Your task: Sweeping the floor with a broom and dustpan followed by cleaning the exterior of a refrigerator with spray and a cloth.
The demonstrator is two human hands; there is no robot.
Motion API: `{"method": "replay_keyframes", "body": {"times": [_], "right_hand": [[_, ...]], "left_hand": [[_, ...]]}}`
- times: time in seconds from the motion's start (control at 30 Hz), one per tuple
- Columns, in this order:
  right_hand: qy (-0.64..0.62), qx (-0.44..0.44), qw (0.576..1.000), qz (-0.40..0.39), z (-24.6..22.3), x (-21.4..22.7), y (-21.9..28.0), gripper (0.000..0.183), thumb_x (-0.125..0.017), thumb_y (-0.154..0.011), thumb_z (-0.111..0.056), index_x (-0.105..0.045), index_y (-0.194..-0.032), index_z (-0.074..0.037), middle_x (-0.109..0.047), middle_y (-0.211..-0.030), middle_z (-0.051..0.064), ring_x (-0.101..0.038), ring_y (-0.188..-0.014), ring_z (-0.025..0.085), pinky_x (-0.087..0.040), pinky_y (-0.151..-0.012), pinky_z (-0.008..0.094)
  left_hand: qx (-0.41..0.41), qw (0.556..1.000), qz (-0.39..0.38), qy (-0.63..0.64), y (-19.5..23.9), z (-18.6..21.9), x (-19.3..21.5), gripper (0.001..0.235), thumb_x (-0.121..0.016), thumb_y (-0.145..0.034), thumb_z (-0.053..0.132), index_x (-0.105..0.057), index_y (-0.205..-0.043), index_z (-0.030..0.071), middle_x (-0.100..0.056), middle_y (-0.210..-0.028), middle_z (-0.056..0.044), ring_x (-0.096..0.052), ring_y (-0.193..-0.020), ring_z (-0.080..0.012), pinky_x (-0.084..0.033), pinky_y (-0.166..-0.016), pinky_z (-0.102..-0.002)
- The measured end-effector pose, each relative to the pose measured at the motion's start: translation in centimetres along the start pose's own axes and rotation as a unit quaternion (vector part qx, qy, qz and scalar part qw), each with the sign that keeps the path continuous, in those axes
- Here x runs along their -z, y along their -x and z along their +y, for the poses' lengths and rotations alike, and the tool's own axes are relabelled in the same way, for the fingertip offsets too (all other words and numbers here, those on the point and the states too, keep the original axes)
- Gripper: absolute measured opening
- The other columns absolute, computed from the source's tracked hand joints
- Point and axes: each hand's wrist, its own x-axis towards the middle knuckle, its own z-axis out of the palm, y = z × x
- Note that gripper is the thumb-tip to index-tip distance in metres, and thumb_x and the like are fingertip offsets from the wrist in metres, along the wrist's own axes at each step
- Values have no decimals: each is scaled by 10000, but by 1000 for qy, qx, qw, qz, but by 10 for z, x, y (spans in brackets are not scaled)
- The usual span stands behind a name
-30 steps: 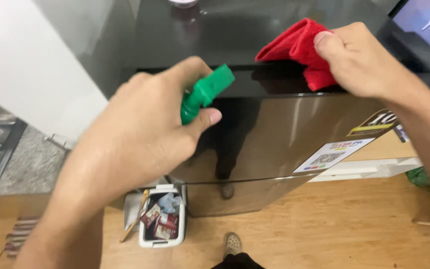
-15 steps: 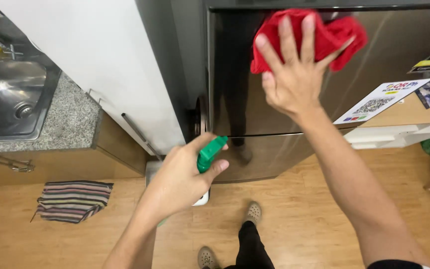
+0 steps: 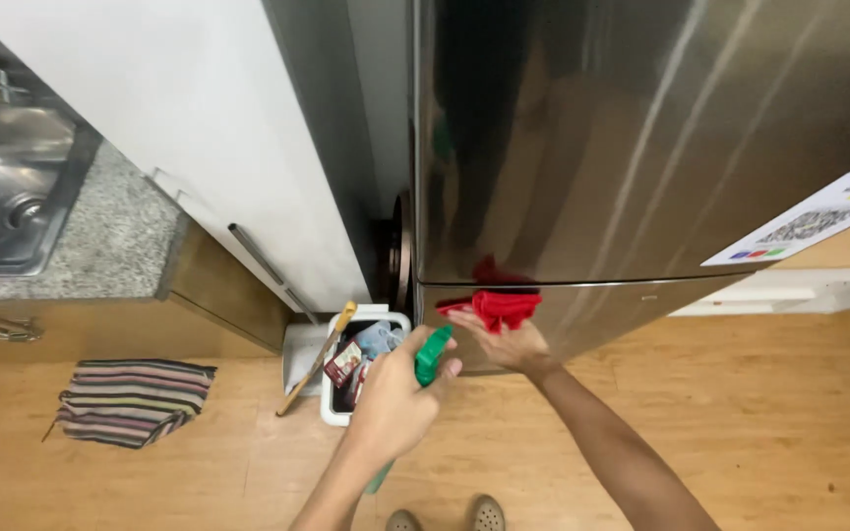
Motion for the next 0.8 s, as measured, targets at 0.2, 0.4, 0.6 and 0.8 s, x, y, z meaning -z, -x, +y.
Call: {"method": "replay_keyframes", "body": {"times": [0.2,0.4,0.6,0.8], "right_hand": [[-100,-272,948,-132,81,-8,119,736,-497,-927,-37,-442,-1552,-422,-429,-1628,-78,-460,-1463,206,-513,-999,451],[-3,-441,854,275,124,-37,149,733,-512,-1086,-205,-139,-1714,-134,-154,-1691,264,-229,-1499,563,-182,-1225,627],[-627,-530,164,547,56,-83,61,748,-289,-967,-525,-95,-1616,-208,-273,-1639,39,-310,-1395,416,-227,-1132,677],[-492,-522,352,601,-68,-173,12,647,-466,-1109,-474,-218,-1575,-99,-339,-1562,45,-360,-1407,217,-281,-1187,382]], "left_hand": [[-53,998,32,14,-19,-16,-44,277,-710,-892,208,-645,-1108,47,-730,-852,-210,-701,-859,-418,-531,-696,-439],[-93,995,-31,14,-44,-54,-73,311,-707,-908,238,-602,-1121,36,-719,-850,-211,-702,-868,-419,-544,-693,-442],[-72,994,-82,-17,-73,-101,-68,249,-703,-932,249,-635,-1044,38,-709,-844,-228,-689,-841,-440,-542,-713,-454],[-132,979,-157,-16,-105,-119,-77,236,-680,-923,229,-643,-1057,39,-715,-885,-242,-691,-894,-448,-531,-729,-481]]}}
